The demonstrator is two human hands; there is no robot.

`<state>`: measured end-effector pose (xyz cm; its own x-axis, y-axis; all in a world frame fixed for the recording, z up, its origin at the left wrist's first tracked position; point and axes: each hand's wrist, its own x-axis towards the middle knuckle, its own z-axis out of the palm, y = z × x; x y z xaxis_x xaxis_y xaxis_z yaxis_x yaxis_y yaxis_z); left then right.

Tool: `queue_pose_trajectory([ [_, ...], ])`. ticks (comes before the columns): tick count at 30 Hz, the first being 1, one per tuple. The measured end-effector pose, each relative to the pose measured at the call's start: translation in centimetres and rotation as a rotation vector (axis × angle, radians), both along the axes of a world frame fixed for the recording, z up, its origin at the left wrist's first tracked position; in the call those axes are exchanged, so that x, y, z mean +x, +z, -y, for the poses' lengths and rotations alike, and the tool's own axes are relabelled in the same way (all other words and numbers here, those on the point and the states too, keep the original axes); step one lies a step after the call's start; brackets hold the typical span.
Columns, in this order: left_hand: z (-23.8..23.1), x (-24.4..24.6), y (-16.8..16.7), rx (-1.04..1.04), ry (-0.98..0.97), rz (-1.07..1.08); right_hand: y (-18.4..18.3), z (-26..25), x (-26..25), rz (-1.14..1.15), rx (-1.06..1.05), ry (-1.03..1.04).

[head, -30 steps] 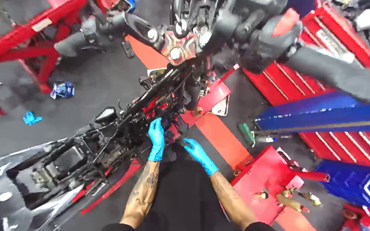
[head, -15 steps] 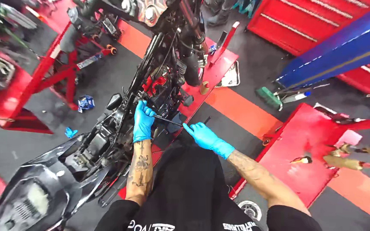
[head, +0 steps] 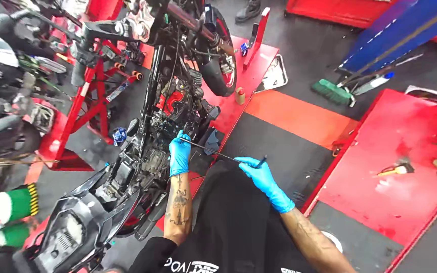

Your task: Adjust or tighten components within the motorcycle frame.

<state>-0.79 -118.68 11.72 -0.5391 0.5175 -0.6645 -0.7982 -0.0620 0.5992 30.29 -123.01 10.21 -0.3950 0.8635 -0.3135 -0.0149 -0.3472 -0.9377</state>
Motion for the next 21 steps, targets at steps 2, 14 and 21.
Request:
queue_pose_trajectory([
  [2, 0.5, 0.9, -0.3, 0.051, -0.019, 0.003, -0.7, 1.2, 1.3, -0.030, -0.058, -0.026],
  [14, -1.2, 0.5, 3.5, 0.160, -0.410, -0.159, -0.4, -2.2, 1.8, -0.091, -0.045, -0.067],
  [21, -4.1, -4.9, 2.3, 0.225, -0.507, -0.071, -0.4, -6.0, -2.4, -0.087, 0.009, -0.064],
])
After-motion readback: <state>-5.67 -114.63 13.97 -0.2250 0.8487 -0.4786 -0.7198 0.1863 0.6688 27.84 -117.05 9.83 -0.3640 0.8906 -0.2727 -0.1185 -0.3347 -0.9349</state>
